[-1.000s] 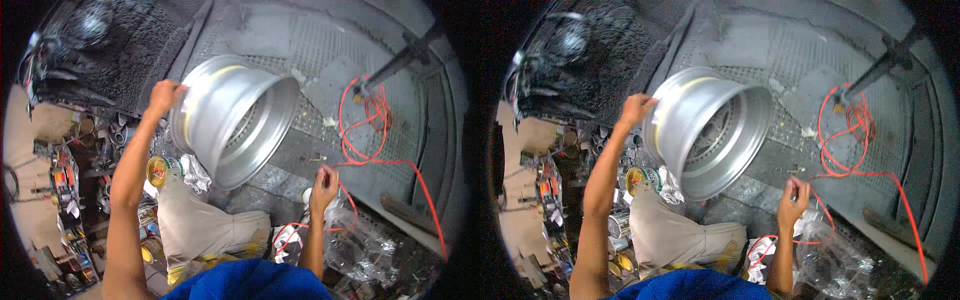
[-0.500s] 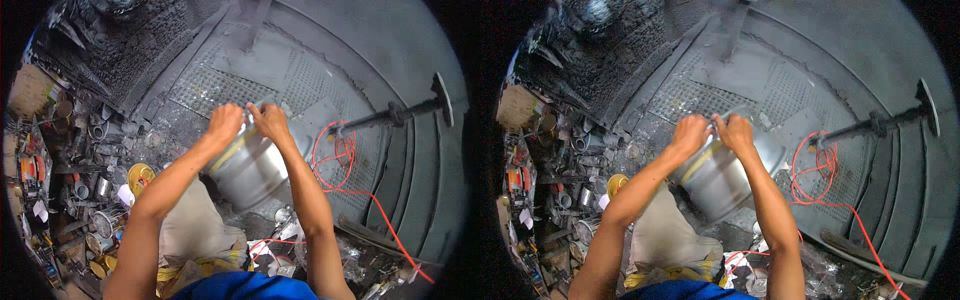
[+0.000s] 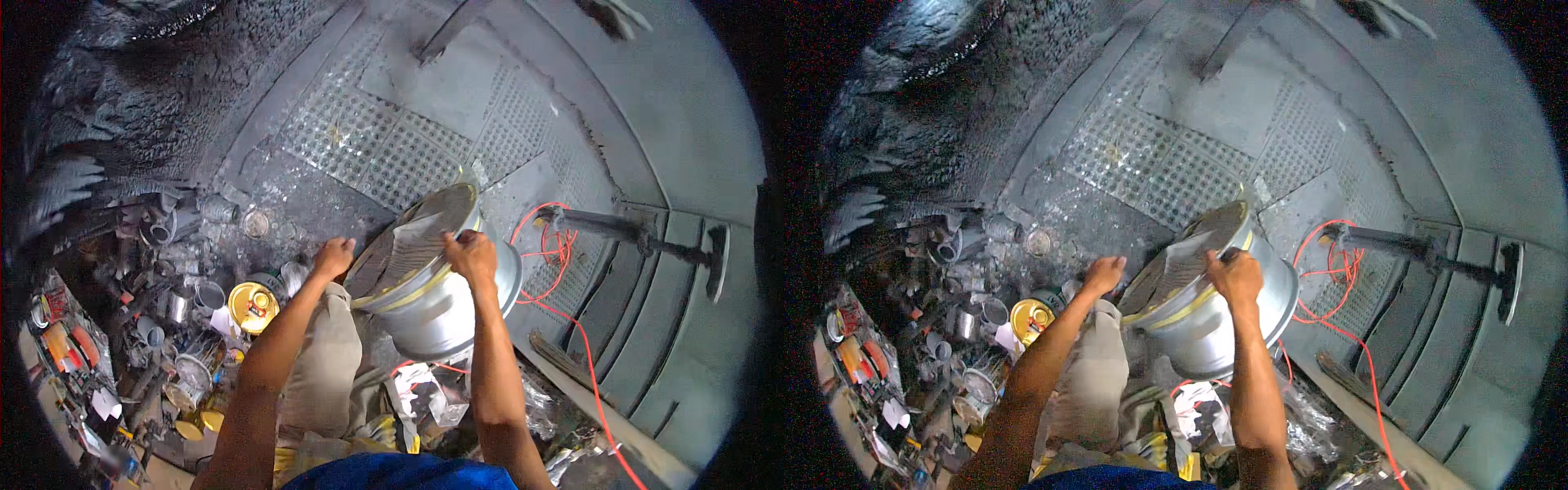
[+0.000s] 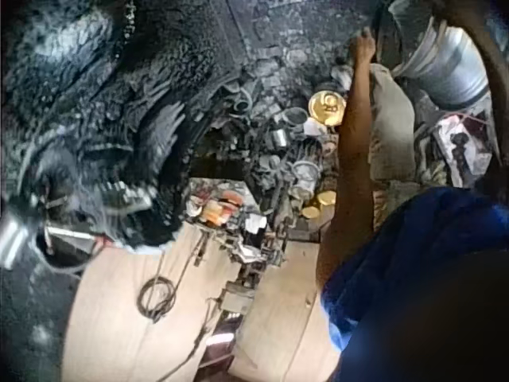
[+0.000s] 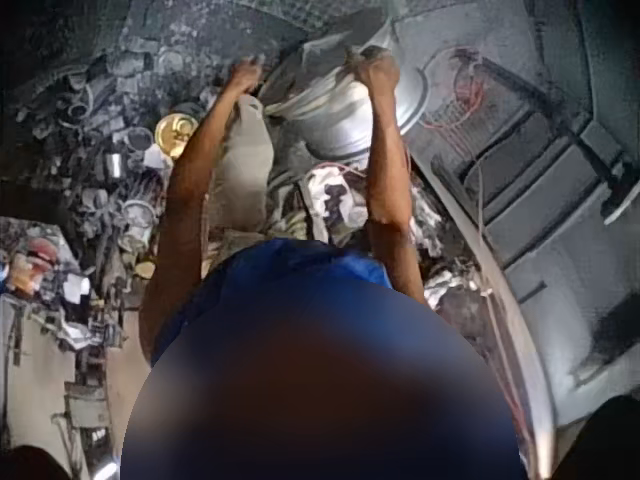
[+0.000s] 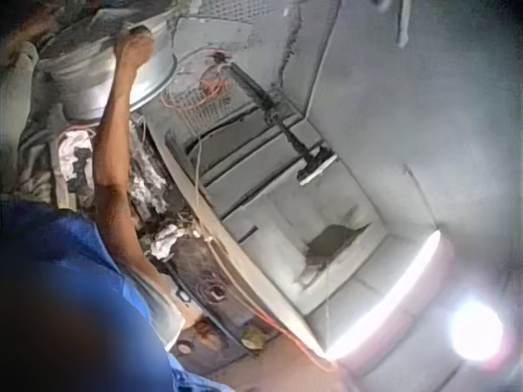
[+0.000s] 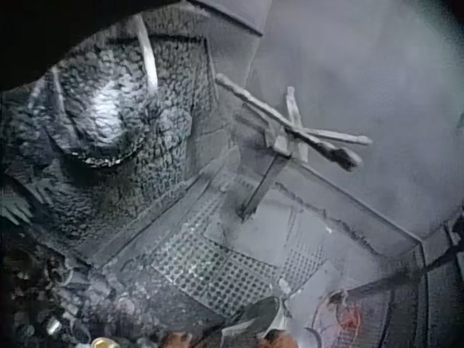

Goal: Apply paint to a wheel rim using a spray gun and then cleaning the spray gun.

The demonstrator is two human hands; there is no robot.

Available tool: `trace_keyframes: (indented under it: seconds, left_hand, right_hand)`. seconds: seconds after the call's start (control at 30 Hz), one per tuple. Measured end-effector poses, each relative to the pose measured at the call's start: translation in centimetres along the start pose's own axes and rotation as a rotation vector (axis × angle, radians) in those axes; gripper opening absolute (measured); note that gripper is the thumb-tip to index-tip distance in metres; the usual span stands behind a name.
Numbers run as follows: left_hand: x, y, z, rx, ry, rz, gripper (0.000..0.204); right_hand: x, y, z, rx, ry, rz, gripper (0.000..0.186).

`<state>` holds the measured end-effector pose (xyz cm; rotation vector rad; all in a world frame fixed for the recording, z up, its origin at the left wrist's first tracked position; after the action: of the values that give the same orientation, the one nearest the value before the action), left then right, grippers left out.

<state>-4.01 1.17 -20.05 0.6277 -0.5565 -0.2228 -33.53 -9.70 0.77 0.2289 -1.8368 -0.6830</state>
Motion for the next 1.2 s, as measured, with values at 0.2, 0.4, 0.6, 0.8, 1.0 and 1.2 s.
trace_keyframes:
  seconds: [0.2,0.4,0.6,0.8,1.0,1.2]
  left_hand:
    - [-14.5,3.7,-20.6,0.879,0.595,-0.522,0.073]
    - [-22.0,3.9,-23.9,0.992,0.832,-0.495,0.088]
    - [-23.8,1.7,-25.9,0.898,0.869,-0.499,0.092]
    - [-21.6,2.6,-25.4,0.855,0.719,-0.434,0.097]
    - [-12.5,5.6,-16.5,0.699,0.479,-0.125,0.103]
    - [1.7,16.4,0.7,0.460,0.622,0.284,0.078]
  right_hand:
    - [1.4,-12.5,3.1,0.211,0.320,0.059,0.053]
    - [-4.0,-21.3,7.5,0.017,0.150,-0.362,0.025]
    - [-4.9,-18.6,4.3,0.298,0.411,-0.375,0.044]
    - [-1.1,-10.8,5.4,0.147,0.340,-0.224,0.043]
    - [9.3,6.5,13.2,0.042,-0.141,0.034,0.039]
    - [15.5,18.8,20.2,-0.183,-0.543,0.123,0.040]
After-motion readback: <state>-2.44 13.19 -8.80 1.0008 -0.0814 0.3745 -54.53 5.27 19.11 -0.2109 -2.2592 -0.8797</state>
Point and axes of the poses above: each hand's wrist, its own y-axis away from the middle knuckle, its own x-axis out of the back of the hand, z = x × y, the point moved 9 cm from there along -y, towards the middle knuckle, and after that the axes turned 8 degrees about -z, right-handed, at the moved point
